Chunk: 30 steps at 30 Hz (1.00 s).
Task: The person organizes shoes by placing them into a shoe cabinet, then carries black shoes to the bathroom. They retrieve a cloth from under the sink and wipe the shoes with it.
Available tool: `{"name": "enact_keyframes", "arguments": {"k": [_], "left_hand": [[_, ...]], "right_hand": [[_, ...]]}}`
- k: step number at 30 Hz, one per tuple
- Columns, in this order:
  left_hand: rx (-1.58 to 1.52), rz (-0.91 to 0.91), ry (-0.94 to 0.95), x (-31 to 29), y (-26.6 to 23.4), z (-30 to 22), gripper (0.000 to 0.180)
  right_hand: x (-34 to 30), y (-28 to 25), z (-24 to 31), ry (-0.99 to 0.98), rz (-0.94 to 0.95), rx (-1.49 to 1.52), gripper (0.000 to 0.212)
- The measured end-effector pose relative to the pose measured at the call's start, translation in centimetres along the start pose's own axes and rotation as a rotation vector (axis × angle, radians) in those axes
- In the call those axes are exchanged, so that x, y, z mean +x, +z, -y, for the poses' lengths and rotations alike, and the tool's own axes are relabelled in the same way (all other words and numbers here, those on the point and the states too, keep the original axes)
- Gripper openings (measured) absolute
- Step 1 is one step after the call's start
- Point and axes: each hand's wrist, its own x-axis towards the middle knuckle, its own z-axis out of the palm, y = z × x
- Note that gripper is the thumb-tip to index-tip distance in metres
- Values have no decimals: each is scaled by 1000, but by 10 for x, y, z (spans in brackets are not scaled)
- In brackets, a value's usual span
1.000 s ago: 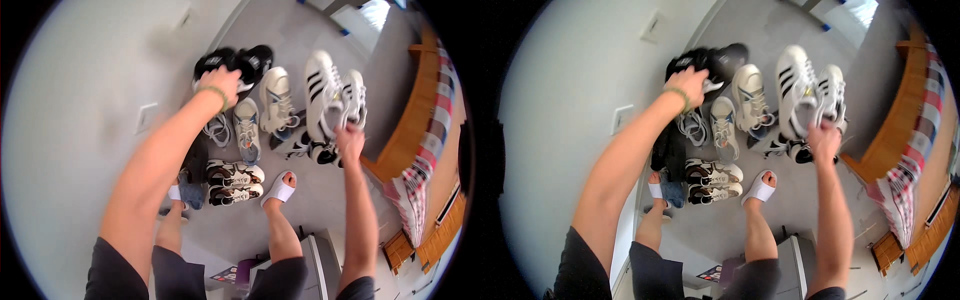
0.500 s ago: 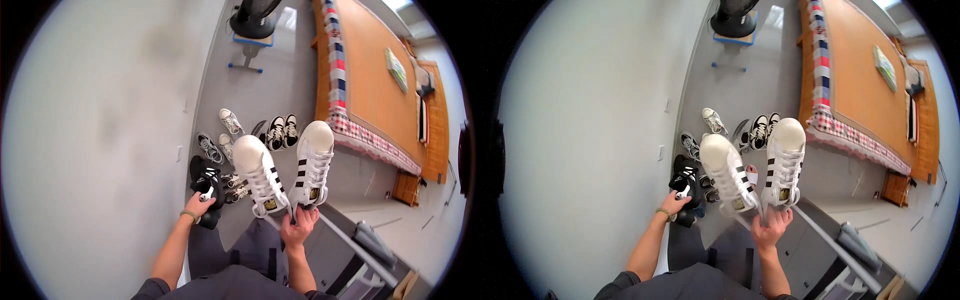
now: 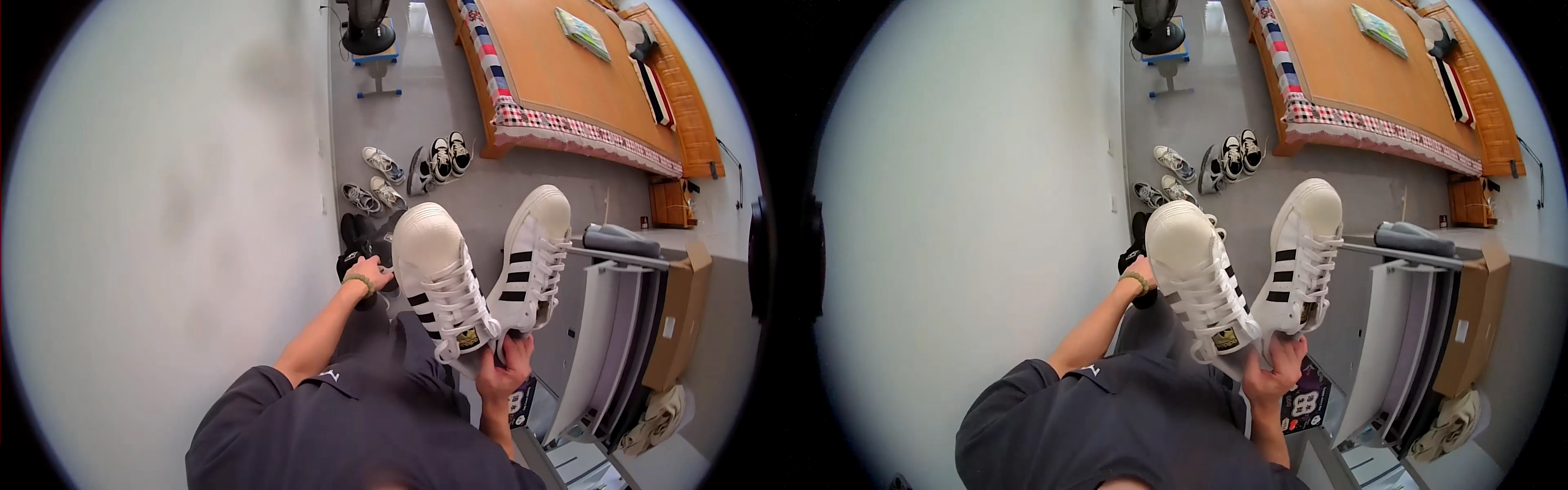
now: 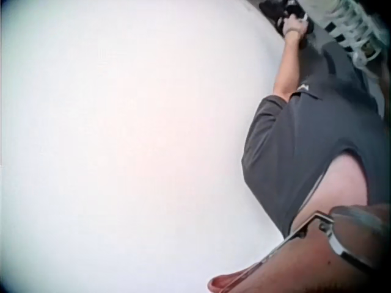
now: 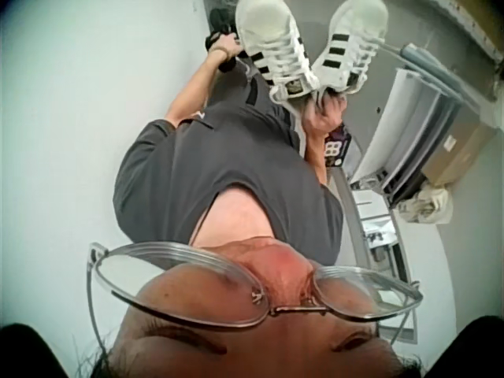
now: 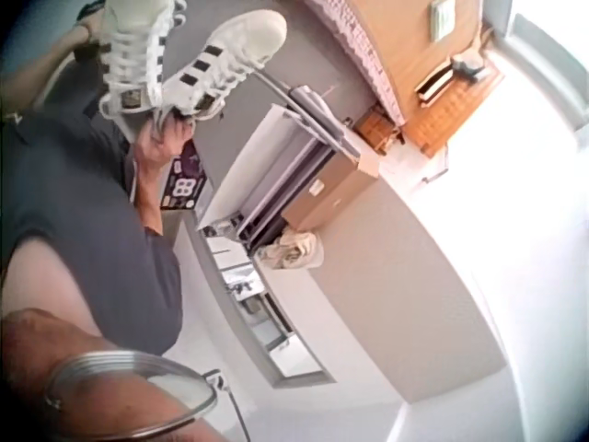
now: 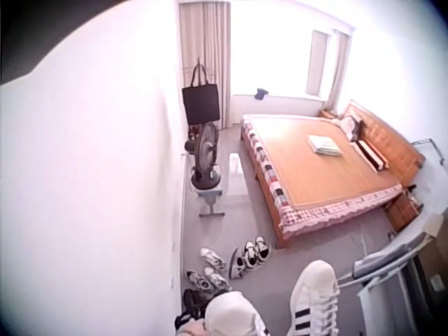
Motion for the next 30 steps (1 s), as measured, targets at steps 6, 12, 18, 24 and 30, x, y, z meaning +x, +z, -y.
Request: {"name": "enact_keyframes", "arguments": {"k": [6,12,18,24,30], "left_hand": [[-51,-52,-21,-93,-19,-46,70],[-238,-186,-85,-182,38,-126,65],[-412,-308,8,-246,54,-178,60],[-327,-403,188,-313,15,-192,54],[-248,-549,611,-378,-45,-227,43]], "right_hand": [[-39,-54,-18,115,30,205,26],[-87,-147,-89,229,49,522,23],[-126,-209,-125,294,93,595,24],[-157,-230,-128,265,47,589,28],[-217,-234,-132,444,-98,535,30]]}}
